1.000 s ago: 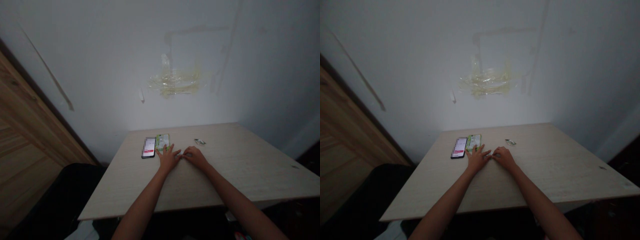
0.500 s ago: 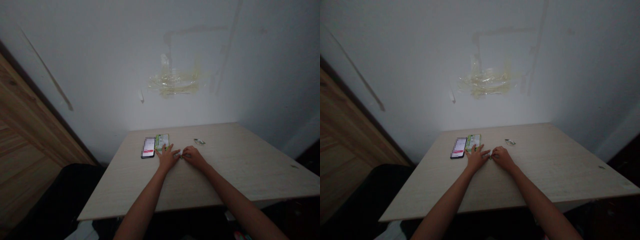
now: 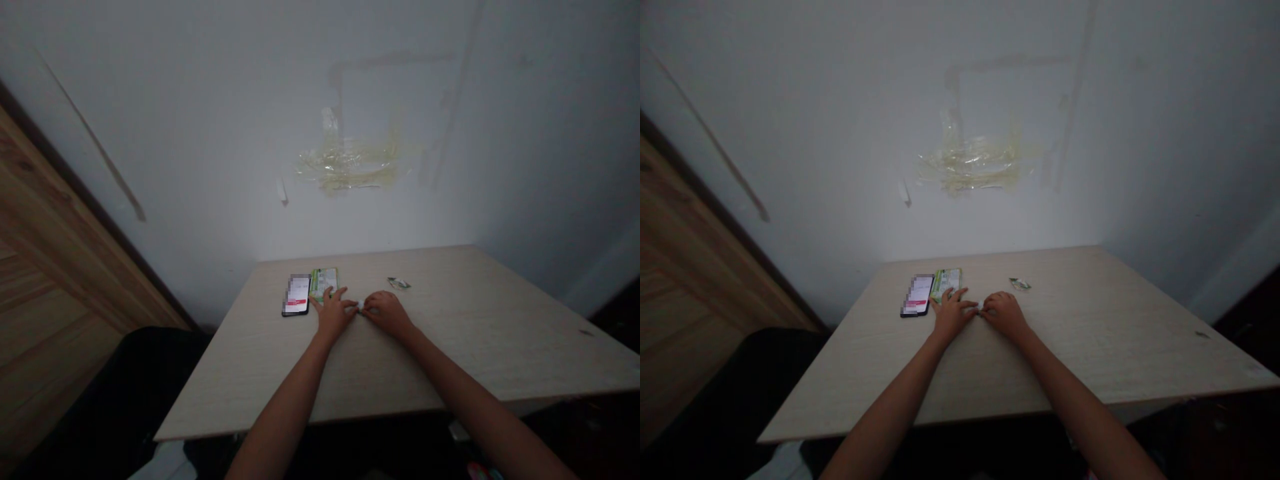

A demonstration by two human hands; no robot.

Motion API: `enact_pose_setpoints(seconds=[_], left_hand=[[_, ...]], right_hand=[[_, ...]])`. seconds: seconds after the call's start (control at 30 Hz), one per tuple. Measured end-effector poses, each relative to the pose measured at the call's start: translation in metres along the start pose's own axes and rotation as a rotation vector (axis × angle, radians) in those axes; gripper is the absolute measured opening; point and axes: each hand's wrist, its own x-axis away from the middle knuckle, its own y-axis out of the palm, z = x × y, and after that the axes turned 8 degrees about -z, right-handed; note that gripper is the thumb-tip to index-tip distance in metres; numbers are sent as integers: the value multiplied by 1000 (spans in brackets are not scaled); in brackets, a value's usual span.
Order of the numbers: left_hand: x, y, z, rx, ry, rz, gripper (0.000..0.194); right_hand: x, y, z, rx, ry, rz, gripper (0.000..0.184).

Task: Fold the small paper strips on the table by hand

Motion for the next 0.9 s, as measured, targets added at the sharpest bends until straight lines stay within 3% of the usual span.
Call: enact_pose_setpoints(seconds=[0.9], left_hand=[[-5, -3, 4, 110, -124, -67, 19]], right_hand=[[0, -3, -3, 68, 8, -22, 11]])
